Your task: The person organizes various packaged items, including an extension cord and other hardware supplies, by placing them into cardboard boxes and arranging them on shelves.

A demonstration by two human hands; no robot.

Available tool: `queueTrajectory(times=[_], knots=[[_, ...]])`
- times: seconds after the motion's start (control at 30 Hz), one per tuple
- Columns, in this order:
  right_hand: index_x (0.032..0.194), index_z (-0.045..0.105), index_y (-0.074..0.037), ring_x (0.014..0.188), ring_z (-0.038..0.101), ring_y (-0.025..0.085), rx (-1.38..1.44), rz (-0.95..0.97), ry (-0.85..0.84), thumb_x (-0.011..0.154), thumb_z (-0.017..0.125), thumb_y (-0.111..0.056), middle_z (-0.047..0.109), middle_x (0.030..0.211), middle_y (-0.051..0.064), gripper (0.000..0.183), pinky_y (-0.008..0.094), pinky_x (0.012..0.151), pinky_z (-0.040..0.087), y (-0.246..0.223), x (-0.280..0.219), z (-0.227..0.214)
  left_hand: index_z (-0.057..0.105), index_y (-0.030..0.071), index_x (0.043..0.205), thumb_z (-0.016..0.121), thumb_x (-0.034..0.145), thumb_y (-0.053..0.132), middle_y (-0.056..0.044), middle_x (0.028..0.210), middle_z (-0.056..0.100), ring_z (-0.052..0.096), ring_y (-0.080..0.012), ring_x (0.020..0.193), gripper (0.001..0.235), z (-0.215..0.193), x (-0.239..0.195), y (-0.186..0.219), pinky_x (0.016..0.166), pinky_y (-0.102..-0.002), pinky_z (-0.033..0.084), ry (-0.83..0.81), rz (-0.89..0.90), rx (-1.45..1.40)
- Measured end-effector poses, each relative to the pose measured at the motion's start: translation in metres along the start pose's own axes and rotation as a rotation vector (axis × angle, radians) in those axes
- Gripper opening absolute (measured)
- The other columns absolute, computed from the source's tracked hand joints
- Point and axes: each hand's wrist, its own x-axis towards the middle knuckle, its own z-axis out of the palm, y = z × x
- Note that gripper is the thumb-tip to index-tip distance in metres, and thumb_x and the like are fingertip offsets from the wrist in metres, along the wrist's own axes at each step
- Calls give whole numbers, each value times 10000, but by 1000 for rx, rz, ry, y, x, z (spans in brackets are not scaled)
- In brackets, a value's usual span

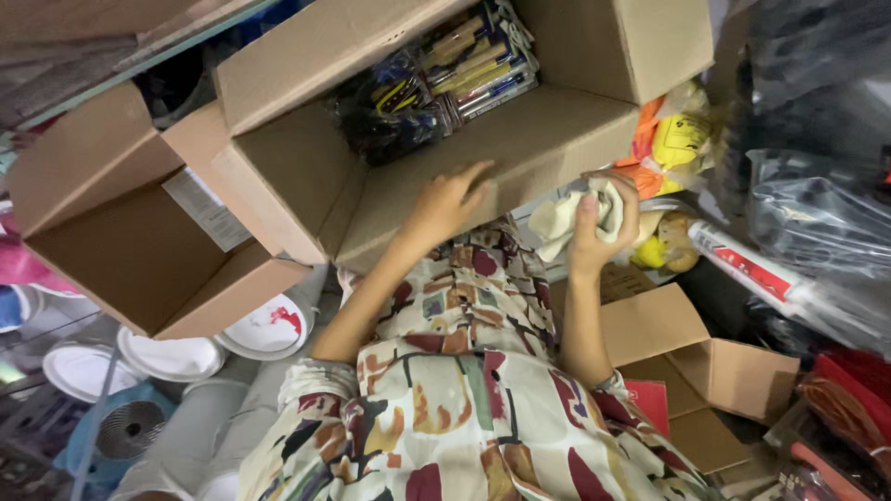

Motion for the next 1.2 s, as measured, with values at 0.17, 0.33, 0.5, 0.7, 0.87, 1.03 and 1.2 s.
queueTrajectory(times=[0.17, 0.33, 0.5, 0.7, 0.87, 1.03, 1.2], knots=[[1126, 634, 43, 1020, 625, 252, -101, 144, -21, 960, 686, -49, 656, 1093, 148, 197, 371, 947, 515, 53, 8, 39, 638, 61, 1270, 594, 1028, 310, -225, 1241, 669, 686, -402, 1029, 350, 46, 103, -83, 858, -501, 563, 46, 11, 212], [1061, 648, 35, 951, 671, 291, -163, -15, -34, 933, 712, -87, 681, 1017, 169, 187, 387, 882, 548, 59, 7, 60, 503, 85, 1490, 643, 953, 85, -223, 1537, 467, 550, -405, 1292, 555, 99, 229, -140, 988, -504, 534, 2, 67, 539], [1042, 647, 41, 895, 678, 305, -149, 5, 45, 956, 696, -193, 688, 974, 173, 254, 394, 833, 551, 51, 5, 67, 362, 196, 1559, 724, 805, 115, -72, 1601, 285, 356, -317, 1431, 840, 145, 331, -192, 1029, -630, 451, 195, 190, 848], [1020, 630, 31, 812, 690, 292, -113, -10, 107, 986, 680, -318, 689, 911, 171, 354, 380, 747, 563, 52, -7, 69, 458, 197, 1476, 723, 674, -21, -58, 1466, 466, 505, -287, 1288, 873, 199, 375, -246, 753, -445, 563, 91, 202, 1019], [987, 612, 20, 786, 673, 277, -129, 7, 158, 981, 685, -367, 682, 884, 168, 394, 372, 721, 556, 49, -12, 72, 633, 162, 1222, 680, 930, 110, -84, 988, 720, 706, -270, 846, 300, 216, 382, -259, 605, -411, 552, 82, 236, 881], [985, 616, 17, 780, 667, 266, -152, 31, 181, 982, 679, -394, 680, 882, 170, 415, 367, 723, 549, 48, -15, 75, 611, 193, 1230, 694, 816, 85, -55, 718, 736, 700, -218, 559, 435, 222, 367, -245, 445, -381, 519, 101, 295, 1030], [978, 614, 11, 785, 669, 269, -168, 0, 182, 987, 684, -373, 683, 892, 159, 390, 382, 731, 546, 55, -16, 76, 454, 71, 1483, 654, 923, 173, -100, 715, 751, 712, -208, 563, 603, 208, 332, -230, 517, -347, 533, 149, 446, 963]])
